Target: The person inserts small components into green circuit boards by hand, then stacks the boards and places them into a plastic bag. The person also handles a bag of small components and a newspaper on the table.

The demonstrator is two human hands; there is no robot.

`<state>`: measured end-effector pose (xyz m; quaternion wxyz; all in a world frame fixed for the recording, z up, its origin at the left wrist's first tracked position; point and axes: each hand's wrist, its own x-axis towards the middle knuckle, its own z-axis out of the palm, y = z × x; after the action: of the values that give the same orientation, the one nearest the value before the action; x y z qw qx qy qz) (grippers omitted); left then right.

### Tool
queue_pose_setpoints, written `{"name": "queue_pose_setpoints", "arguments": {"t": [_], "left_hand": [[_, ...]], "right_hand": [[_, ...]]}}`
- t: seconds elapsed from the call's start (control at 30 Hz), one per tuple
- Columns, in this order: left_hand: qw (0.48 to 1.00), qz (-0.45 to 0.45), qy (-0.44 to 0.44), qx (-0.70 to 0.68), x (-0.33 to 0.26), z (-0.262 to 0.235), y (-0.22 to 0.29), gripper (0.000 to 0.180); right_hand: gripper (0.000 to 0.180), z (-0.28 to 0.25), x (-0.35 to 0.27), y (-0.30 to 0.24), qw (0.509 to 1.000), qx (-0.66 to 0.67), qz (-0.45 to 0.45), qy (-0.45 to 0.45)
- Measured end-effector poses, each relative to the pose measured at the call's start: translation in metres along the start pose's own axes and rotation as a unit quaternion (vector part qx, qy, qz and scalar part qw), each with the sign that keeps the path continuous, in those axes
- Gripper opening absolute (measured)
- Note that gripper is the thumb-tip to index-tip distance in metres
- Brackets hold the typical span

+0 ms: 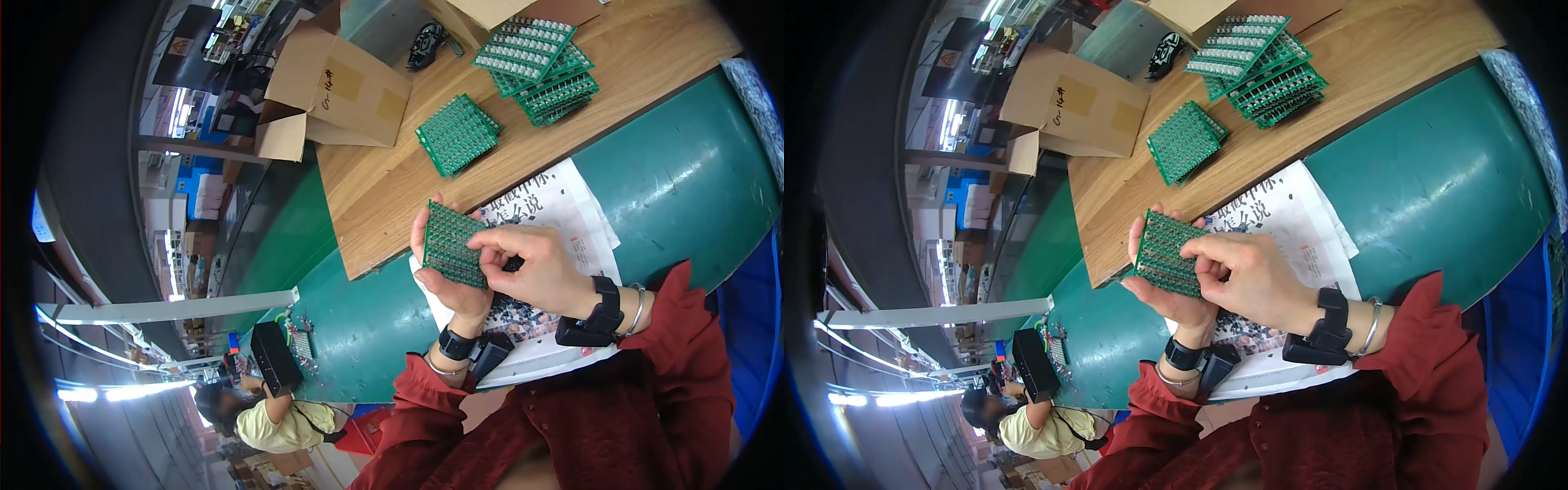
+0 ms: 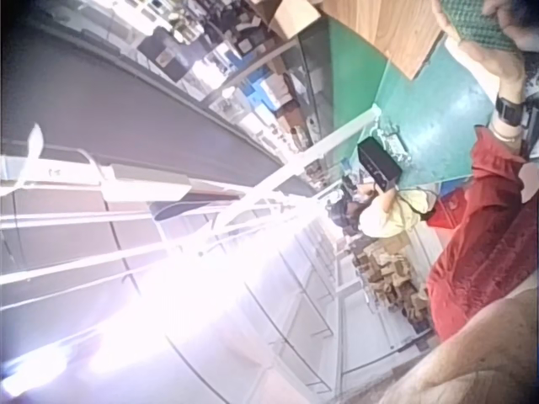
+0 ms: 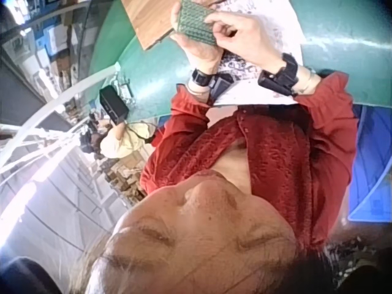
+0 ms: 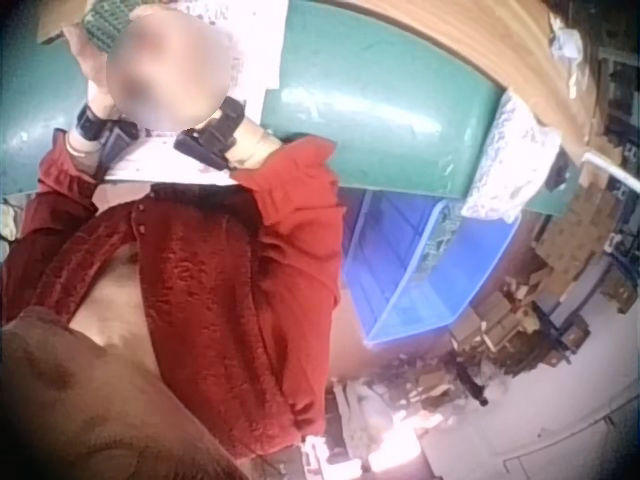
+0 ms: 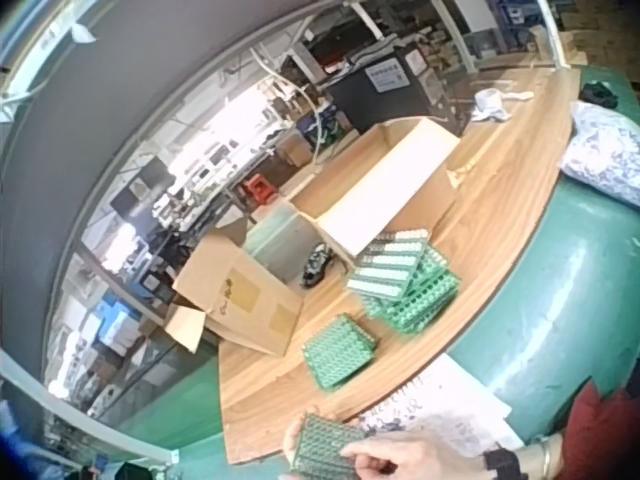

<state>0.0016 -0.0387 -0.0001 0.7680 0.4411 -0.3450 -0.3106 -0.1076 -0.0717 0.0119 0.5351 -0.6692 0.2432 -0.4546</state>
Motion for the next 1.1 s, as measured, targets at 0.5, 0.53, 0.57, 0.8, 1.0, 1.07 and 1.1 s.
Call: {"name": "queue_pose_setpoints", "arguments": {"t": [0.5, 0.53, 0.57, 0.8, 1.0, 1.07, 1.1], "left_hand": [[1.000, 0.006, -0.010, 0.026, -0.003, 0.006, 0.002, 0.087], [0.999, 0.006, -0.010, 0.030, -0.003, 0.006, 0.002, 0.087], [0.999, 0.010, -0.011, 0.031, -0.003, 0.007, 0.001, 0.087], [0.999, 0.005, -0.031, 0.017, -0.005, 0.003, 0.000, 0.087], [0.999, 0.016, 0.015, 0.031, 0.000, 0.003, -0.003, 0.084], [0.999, 0.024, 0.002, 0.043, -0.001, 0.005, -0.004, 0.085], [0.998, 0.026, -0.009, 0.052, -0.002, 0.006, -0.003, 0.086]], "right_hand": [[0.039, 0.002, 0.001, -0.002, 1.000, 0.024, 0.000, 0.007], [0.038, 0.001, 0.001, -0.002, 0.999, 0.033, 0.006, 0.007], [0.038, 0.000, 0.001, -0.001, 0.999, 0.043, 0.012, 0.006], [0.036, -0.001, 0.001, 0.000, 1.000, 0.001, -0.020, -0.001], [0.031, -0.003, 0.008, -0.008, 0.996, 0.037, -0.058, 0.062], [0.034, -0.002, 0.007, -0.006, 0.996, 0.043, -0.046, 0.056], [0.035, -0.001, 0.007, -0.005, 0.997, 0.048, -0.041, 0.053]]}}
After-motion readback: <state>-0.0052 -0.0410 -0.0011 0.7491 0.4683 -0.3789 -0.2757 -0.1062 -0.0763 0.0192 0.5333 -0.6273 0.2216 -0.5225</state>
